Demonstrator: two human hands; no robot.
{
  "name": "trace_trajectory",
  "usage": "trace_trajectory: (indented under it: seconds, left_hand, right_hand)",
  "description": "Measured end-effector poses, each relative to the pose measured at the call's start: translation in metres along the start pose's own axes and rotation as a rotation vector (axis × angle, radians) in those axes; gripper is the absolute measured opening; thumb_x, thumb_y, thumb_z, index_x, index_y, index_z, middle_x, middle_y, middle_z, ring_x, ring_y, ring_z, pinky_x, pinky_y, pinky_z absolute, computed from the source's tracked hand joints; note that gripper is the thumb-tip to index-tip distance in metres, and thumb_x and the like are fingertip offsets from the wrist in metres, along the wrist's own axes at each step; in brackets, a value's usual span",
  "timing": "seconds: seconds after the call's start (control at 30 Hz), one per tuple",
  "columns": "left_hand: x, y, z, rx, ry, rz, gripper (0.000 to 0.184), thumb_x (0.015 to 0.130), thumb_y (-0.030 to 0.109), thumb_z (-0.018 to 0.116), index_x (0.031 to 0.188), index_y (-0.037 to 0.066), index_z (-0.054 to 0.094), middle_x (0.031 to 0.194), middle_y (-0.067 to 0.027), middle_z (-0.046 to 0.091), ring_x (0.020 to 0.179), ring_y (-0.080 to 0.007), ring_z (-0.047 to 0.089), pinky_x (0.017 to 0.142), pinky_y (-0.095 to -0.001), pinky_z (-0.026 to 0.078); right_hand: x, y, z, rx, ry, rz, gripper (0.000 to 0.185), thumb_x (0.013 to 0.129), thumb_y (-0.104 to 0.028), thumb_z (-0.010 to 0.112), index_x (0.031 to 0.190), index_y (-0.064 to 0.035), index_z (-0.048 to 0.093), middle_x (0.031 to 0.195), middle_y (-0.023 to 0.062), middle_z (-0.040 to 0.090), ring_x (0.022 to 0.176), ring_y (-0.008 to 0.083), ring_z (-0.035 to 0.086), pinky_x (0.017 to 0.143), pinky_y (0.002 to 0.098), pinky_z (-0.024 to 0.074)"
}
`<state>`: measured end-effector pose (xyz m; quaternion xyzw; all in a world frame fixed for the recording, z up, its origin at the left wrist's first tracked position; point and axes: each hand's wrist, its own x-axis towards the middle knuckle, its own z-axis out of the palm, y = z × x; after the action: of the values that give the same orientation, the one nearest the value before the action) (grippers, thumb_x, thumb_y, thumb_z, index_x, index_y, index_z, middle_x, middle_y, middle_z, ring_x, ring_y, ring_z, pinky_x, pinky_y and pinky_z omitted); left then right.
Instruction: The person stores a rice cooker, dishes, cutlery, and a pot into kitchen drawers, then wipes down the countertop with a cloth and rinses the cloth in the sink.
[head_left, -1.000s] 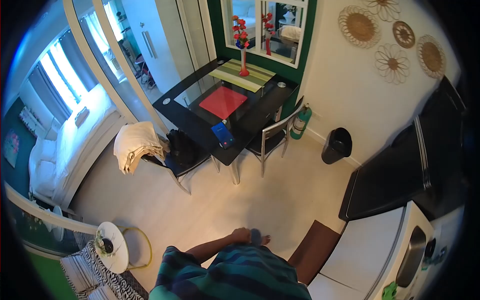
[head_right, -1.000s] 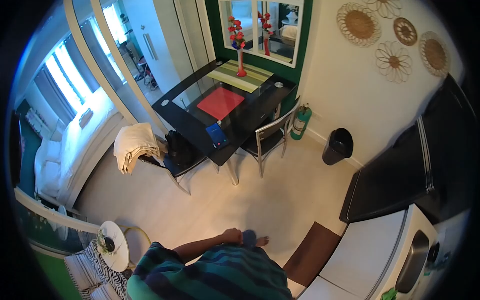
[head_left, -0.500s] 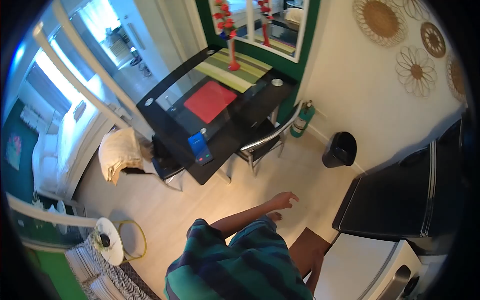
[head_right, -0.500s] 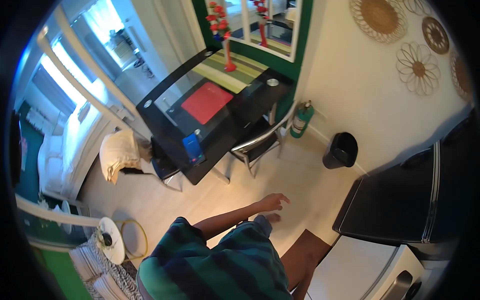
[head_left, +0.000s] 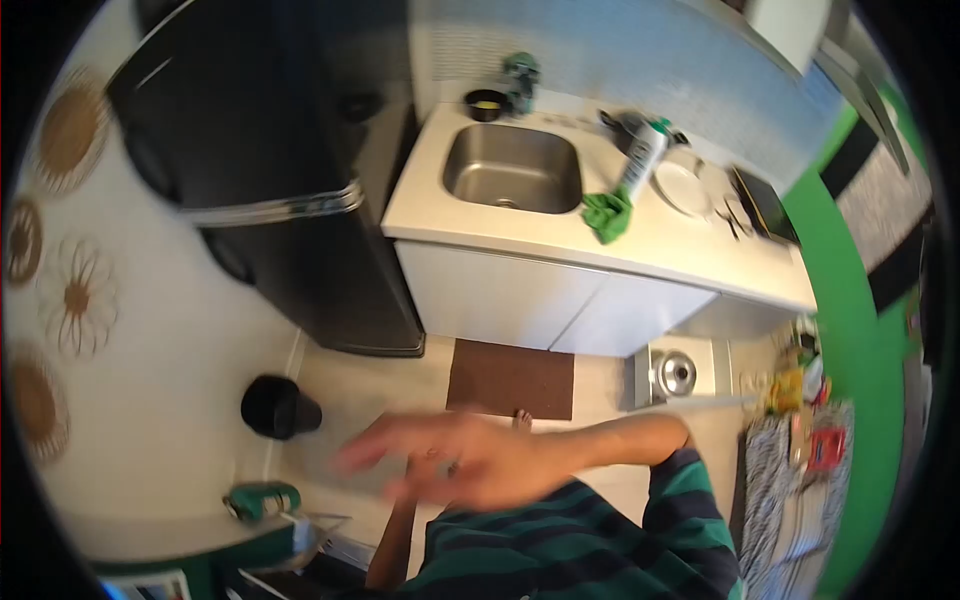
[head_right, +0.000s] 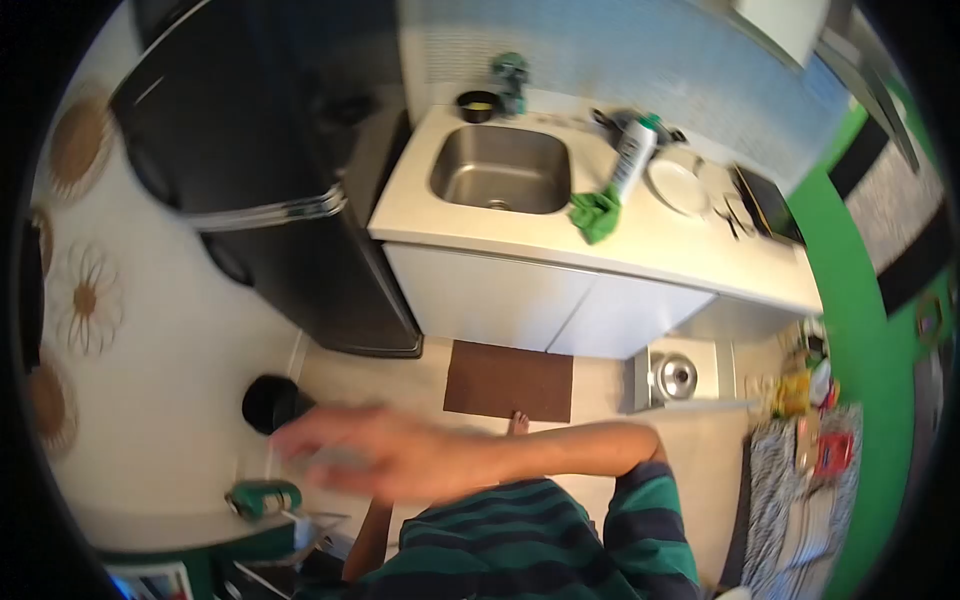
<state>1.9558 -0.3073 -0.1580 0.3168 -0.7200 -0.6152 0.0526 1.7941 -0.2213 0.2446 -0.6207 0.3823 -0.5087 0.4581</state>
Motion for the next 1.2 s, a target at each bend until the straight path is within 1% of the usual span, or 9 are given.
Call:
trace_trajectory:
  seconds: [0.07,0.27,0.47,0.57,0.67,0.83,0.9,1.03,1.2]
  left_hand:
    - [0.035,0.051,0.018,0.115,-0.196,-0.029,0.029,0.082,0.021,0.059,0.106,0.004,0.058,0.096,-0.0073,0.062,0.088,-0.0149,0.058,0.078,-0.0287,0.046]
    - [0.116,0.136,0.086,0.094,-0.315,0.118,0.027,0.080,0.017,0.060,0.105,0.006,0.058,0.094,-0.0062,0.063,0.082,-0.0156,0.060,0.075,-0.0281,0.046]
    - [0.198,0.219,0.173,-0.045,-0.214,0.313,0.029,0.081,0.012,0.059,0.110,0.007,0.056,0.095,-0.0037,0.062,0.082,-0.0115,0.058,0.072,-0.0245,0.045]
    - [0.220,0.282,0.194,-0.090,-0.134,0.379,0.029,0.082,0.010,0.057,0.110,0.007,0.055,0.099,-0.0028,0.060,0.086,-0.0100,0.055,0.073,-0.0238,0.043]
    - [0.259,0.334,0.202,-0.167,-0.046,0.460,0.030,0.082,0.007,0.056,0.111,0.008,0.054,0.098,-0.0030,0.060,0.085,-0.0099,0.054,0.073,-0.0244,0.043]
    - [0.331,0.391,0.213,-0.018,-0.071,0.576,0.031,0.080,0.006,0.057,0.111,0.006,0.054,0.099,-0.0062,0.059,0.087,-0.0150,0.056,0.072,-0.0294,0.045]
    - [0.356,0.407,0.234,0.050,-0.147,0.632,0.031,0.080,0.006,0.057,0.110,0.006,0.053,0.099,-0.0076,0.059,0.087,-0.0167,0.057,0.072,-0.0289,0.045]
    - [0.382,0.397,0.267,-0.003,-0.324,0.664,0.032,0.080,0.005,0.056,0.111,0.006,0.053,0.100,-0.0079,0.059,0.085,-0.0146,0.057,0.071,-0.0262,0.045]
    - [0.397,0.422,0.300,-0.132,-0.658,0.508,0.044,0.082,0.008,0.057,0.123,0.004,0.041,0.108,-0.0084,0.054,0.084,-0.0125,0.055,0.072,-0.0248,0.044]
  right_hand:
    - [0.003,-0.046,0.001,-0.052,-0.051,-0.001,0.046,0.082,-0.014,0.058,0.123,-0.0020,0.041,0.115,0.0114,0.049,0.102,0.0162,0.051,0.087,0.0321,0.0418]
    - [-0.010,-0.063,-0.032,-0.203,0.224,-0.087,0.034,0.080,-0.015,0.050,0.110,0.0007,0.047,0.093,0.0179,0.050,0.086,0.0286,0.052,0.076,0.0388,0.0424]
    - [-0.045,-0.073,-0.133,-0.234,0.384,-0.156,0.038,0.079,-0.010,0.050,0.116,-0.0021,0.042,0.109,0.0154,0.045,0.101,0.0274,0.046,0.086,0.0402,0.0364]
    - [-0.117,-0.080,-0.202,-0.028,0.840,-0.149,0.052,0.078,-0.008,0.055,0.125,-0.0016,0.035,0.121,0.0166,0.041,0.106,0.0258,0.046,0.088,0.0371,0.0379]
    - [-0.163,-0.030,-0.344,-0.578,1.447,-0.262,0.065,0.067,-0.004,0.067,0.125,-0.0038,0.036,0.123,0.0096,0.043,0.112,0.0195,0.041,0.090,0.0349,0.0362]
    - [-0.231,0.127,-0.478,-0.725,1.633,0.155,0.080,0.058,-0.004,0.073,0.127,-0.0072,0.034,0.121,0.0081,0.042,0.105,0.0228,0.042,0.083,0.0340,0.0393]
    - [-0.249,0.190,-0.512,-0.725,1.676,0.125,0.088,0.052,-0.005,0.076,0.129,-0.0080,0.032,0.116,0.0131,0.042,0.104,0.0260,0.043,0.084,0.0348,0.0400]
    - [-0.256,0.202,-0.518,-0.521,1.818,0.113,0.063,0.065,0.000,0.058,0.124,-0.0038,0.038,0.112,0.0141,0.046,0.097,0.0247,0.049,0.077,0.0305,0.0454]
    - [-0.328,0.220,-0.562,-0.593,2.406,0.273,0.054,0.067,-0.004,0.060,0.119,-0.0001,0.043,0.105,0.0179,0.047,0.091,0.0271,0.051,0.080,0.0342,0.0431]
